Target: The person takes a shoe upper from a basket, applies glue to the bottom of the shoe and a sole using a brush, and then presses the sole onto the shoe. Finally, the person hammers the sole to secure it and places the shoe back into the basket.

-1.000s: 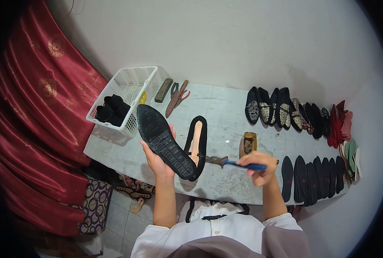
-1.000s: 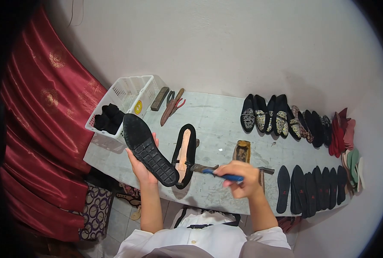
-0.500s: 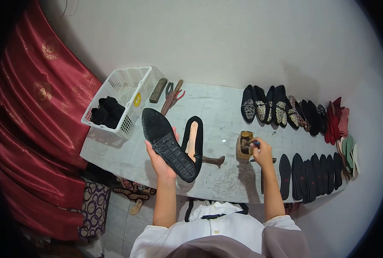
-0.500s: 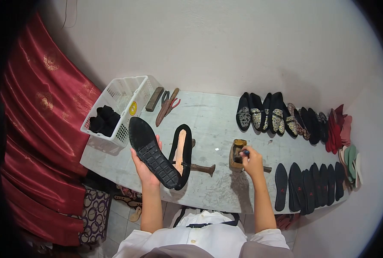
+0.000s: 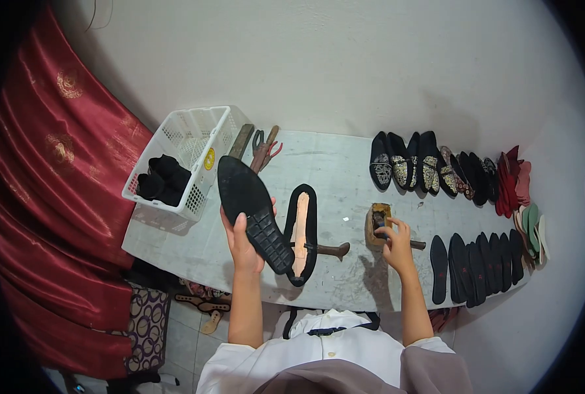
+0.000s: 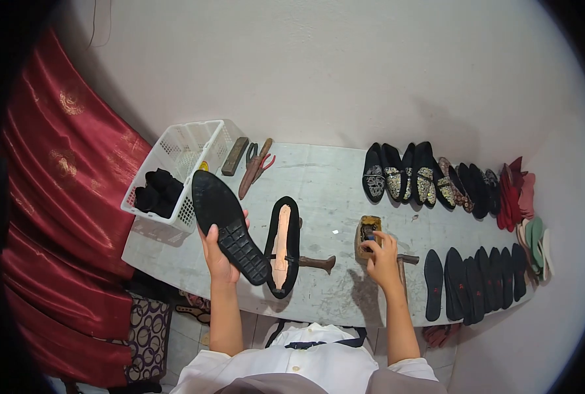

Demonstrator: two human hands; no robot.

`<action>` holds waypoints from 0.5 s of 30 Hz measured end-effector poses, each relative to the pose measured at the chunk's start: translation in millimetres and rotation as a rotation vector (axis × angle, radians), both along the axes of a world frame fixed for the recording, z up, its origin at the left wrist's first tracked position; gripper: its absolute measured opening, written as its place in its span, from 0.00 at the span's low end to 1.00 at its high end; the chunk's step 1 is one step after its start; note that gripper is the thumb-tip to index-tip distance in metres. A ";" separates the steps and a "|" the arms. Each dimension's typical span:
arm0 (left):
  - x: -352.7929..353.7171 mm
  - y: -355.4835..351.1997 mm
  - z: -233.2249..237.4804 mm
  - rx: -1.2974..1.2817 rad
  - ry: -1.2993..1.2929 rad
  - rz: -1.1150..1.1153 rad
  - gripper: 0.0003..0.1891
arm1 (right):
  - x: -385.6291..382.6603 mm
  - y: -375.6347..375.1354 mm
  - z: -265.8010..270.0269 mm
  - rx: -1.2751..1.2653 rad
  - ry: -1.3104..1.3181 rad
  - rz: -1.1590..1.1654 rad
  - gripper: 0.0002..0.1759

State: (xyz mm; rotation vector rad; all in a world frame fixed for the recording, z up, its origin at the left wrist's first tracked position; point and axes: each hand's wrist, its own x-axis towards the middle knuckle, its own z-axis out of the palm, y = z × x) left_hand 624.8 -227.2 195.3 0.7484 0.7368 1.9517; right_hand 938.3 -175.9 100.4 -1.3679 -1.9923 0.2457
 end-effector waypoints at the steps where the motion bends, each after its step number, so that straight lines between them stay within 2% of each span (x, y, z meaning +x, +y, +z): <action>1: -1.3 3.6 5.7 0.038 -0.009 -0.029 0.23 | -7.3 -0.1 7.3 0.026 0.042 -0.001 0.21; 4: -9.3 22.8 -3.0 0.004 0.202 0.101 0.22 | -33.6 0.6 21.4 -0.234 0.486 0.185 0.13; 5: -8.9 27.4 -3.5 0.014 0.212 0.115 0.20 | -44.4 -1.0 24.9 -0.405 0.585 0.222 0.08; 6: -9.3 29.1 -1.6 0.016 0.296 0.095 0.19 | -65.6 -6.8 45.0 -0.568 0.842 0.354 0.08; 8: -9.9 32.1 2.5 0.025 0.464 0.054 0.17 | -90.0 -9.8 66.0 -0.956 0.921 0.522 0.21; 9: -8.4 32.5 7.5 0.036 0.456 -0.007 0.12 | -99.5 -8.2 69.4 -1.146 0.948 0.635 0.28; 10: -10.2 34.5 6.9 0.045 0.574 -0.038 0.09 | -110.7 -7.9 72.0 -1.227 0.984 0.679 0.32; 12: -8.3 37.6 15.6 0.173 0.604 -0.197 0.09 | -130.5 -6.1 75.5 -1.390 1.050 0.771 0.39; 13: -10.8 44.0 12.4 0.275 0.681 -0.181 0.14 | -136.4 -5.1 76.0 -1.398 1.132 0.741 0.38; 15: -12.7 44.9 12.2 0.364 0.680 -0.278 0.15 | -146.8 -2.6 74.4 -1.413 1.294 0.687 0.37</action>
